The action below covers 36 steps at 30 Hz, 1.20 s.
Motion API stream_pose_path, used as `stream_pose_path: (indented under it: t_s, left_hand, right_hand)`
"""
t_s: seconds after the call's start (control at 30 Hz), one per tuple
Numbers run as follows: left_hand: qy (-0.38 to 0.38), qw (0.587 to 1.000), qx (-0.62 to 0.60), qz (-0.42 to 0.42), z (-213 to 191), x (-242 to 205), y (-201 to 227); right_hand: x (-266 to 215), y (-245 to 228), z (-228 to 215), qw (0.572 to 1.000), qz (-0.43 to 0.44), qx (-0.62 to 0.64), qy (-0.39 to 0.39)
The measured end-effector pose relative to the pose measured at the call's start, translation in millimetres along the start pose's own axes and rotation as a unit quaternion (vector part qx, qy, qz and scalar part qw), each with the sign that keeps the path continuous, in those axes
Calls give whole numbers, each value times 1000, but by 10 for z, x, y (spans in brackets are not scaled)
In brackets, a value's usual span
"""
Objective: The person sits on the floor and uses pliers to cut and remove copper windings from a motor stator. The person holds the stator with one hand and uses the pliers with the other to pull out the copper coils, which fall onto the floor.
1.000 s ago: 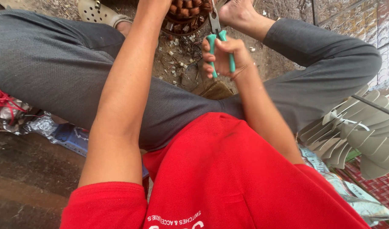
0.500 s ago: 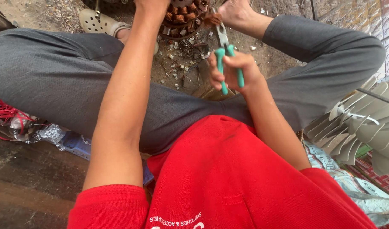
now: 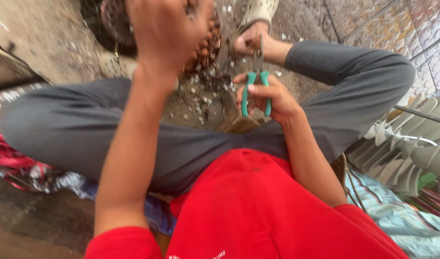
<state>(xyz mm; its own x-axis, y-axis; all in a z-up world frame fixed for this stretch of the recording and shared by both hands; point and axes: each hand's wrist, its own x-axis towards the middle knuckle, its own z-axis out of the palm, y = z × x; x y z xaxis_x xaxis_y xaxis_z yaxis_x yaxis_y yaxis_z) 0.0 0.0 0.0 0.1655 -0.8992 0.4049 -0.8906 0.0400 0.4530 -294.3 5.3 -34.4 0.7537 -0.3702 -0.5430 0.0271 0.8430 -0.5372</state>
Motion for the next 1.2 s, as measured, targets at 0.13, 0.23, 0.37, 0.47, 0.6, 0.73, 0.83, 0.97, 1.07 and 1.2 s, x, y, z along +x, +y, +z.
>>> stream_pose_path:
  t_s: [0.13,0.23,0.37,0.47,0.6,0.73,0.83,0.97,1.07,1.2]
  left_hand:
    - [-166,966,-187,64,-206,-61,483]
    - [-186,964,-176,68,-130,-65,646]
    - [-239,956,-161,51,-76,-36,658]
    - [-178,972,-147,42,-42,-52,618]
    - [-130,983,-125,-27,-29,61,357]
    - [-287,925,54,-243,-108,257,-27]
    - [-263,933,167,-179,-164,222,-294]
    - [-225,940,138,-216,-39,249,-535]
    - [-184,942,26,-281,63,371,-670]
    - [-100,979,-51,-170,150,373,-697]
  right_hand:
    - [-75,-70,-35,998,28,-7,-51]
    - [-107,-72,-6,997,33,1,-70]
    - [-76,-122,71,994,29,14,-107]
    - [-95,-87,80,993,24,-38,-113]
    - [5,12,7,993,29,-62,-95]
    - [46,12,-75,996,7,-71,-54]
    - [55,7,-127,995,-9,-96,-20]
    - [88,1,-194,994,-6,-111,-8]
    - [133,56,-228,992,5,-124,-23]
    - [125,150,-293,986,21,-166,-14]
